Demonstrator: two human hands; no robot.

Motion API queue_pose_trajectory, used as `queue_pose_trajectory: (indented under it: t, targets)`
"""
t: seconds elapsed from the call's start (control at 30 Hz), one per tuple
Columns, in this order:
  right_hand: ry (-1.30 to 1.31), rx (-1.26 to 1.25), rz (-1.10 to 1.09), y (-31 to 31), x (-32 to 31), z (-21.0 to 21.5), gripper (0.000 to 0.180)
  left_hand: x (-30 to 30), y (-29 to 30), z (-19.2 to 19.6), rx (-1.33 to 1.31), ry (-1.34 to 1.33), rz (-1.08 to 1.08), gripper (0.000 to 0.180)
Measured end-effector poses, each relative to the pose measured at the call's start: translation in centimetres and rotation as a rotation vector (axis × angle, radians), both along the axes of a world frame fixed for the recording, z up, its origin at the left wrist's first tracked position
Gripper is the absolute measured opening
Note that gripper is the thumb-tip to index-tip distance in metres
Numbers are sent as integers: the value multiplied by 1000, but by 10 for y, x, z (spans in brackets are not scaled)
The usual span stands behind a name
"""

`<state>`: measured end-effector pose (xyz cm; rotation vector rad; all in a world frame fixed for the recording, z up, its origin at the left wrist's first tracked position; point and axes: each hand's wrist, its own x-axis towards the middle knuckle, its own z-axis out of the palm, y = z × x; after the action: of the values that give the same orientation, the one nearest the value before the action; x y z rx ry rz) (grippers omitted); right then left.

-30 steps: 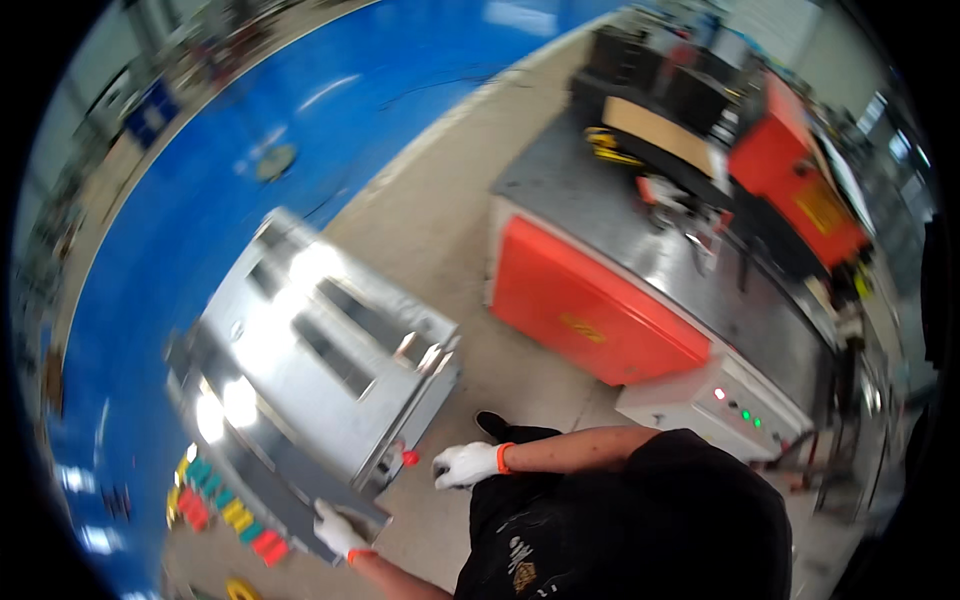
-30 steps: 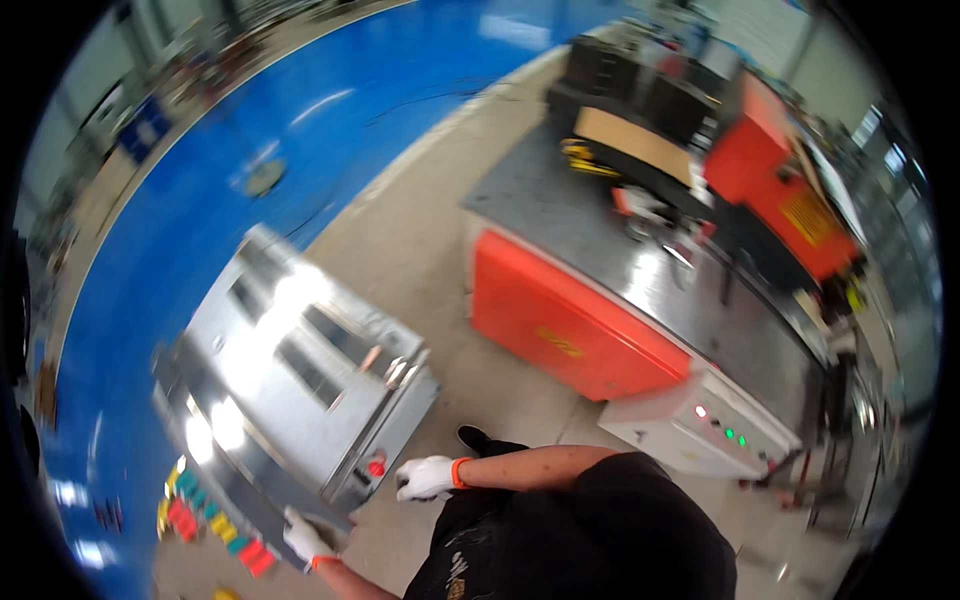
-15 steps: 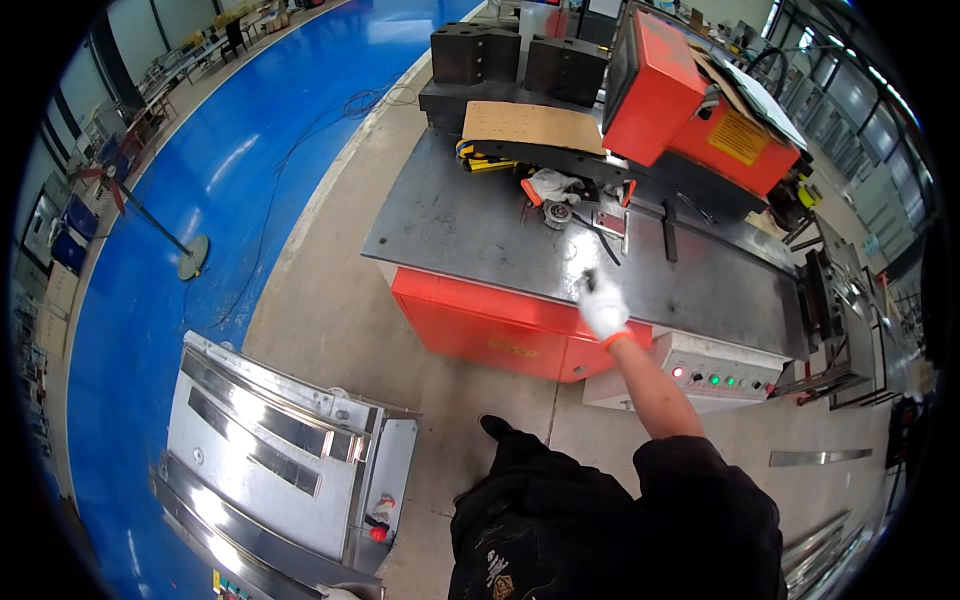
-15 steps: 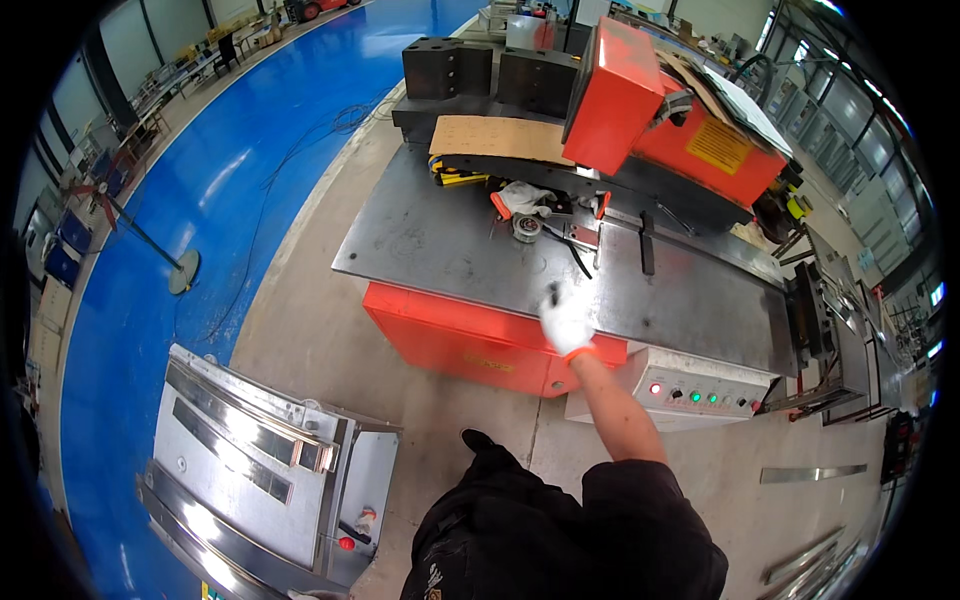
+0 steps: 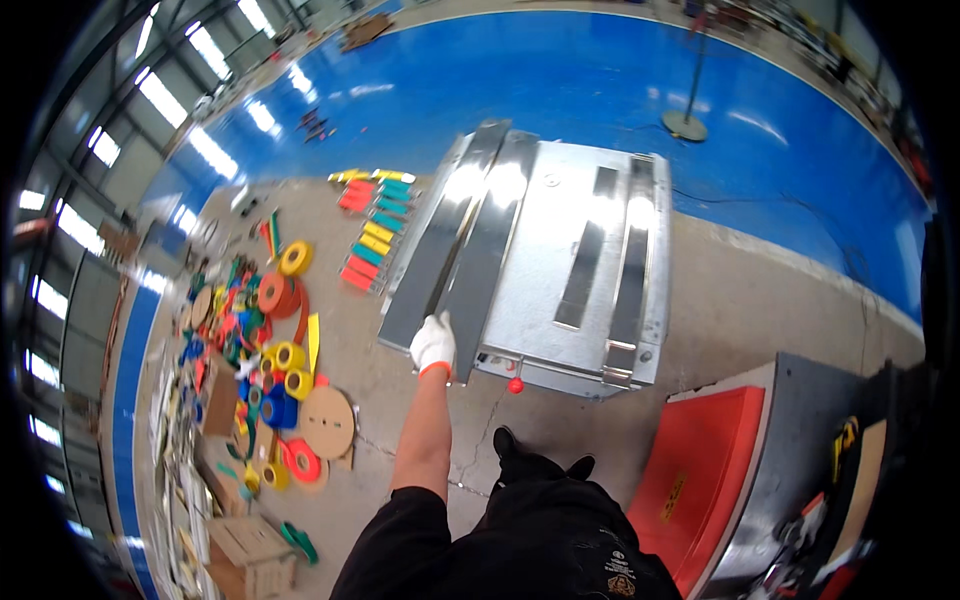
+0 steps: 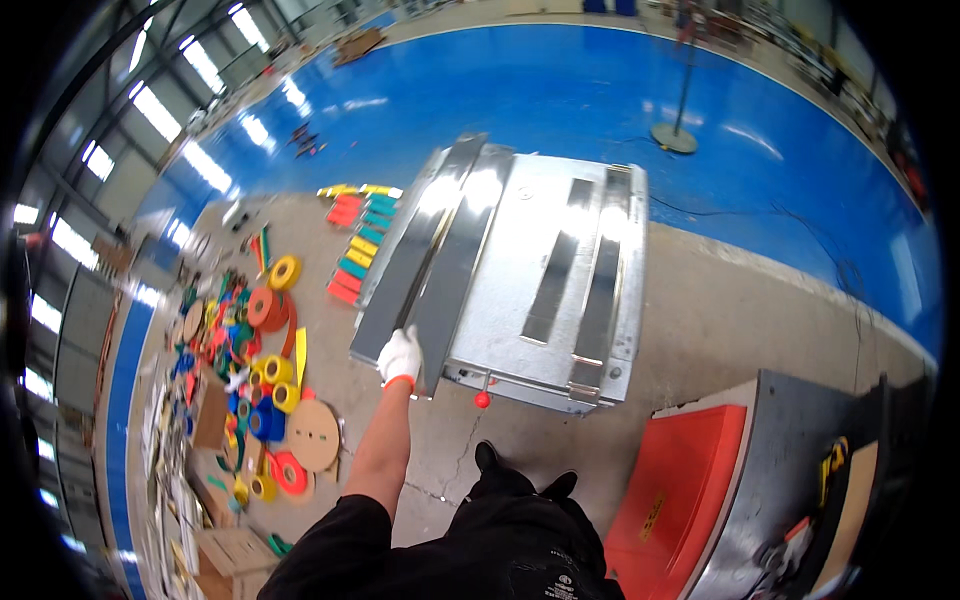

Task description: The person processes metal sheets by feeding them into a bending machine, then moves to a second machine to bend the edges. They repeat this cycle for multiple sheets, stacking the finished pieces on a nearby table.

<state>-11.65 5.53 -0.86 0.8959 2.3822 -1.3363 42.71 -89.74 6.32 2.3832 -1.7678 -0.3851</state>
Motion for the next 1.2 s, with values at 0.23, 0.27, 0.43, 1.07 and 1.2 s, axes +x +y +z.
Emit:
queue_pose_trajectory:
  t: [0.23,0.27,0.43,1.07,1.2]
  targets:
    - [184,-516,-152,-81,36,29,31,3,-2,-31,-23,4,-1,58]
    - [241,-636,-143,-100,43,33,31,0,-2,-32,-31,8,-14,58]
    - [348,-816,122,-274,62,61,35,-2,0,-22,0,20,-28,58]
    - [-246,-1039,830,-703,276,128,28,11,-10,-38,-88,108,-232,52]
    - [-355,-989,849,-728,314,125,22,14,-11,-32,-76,88,-270,51]
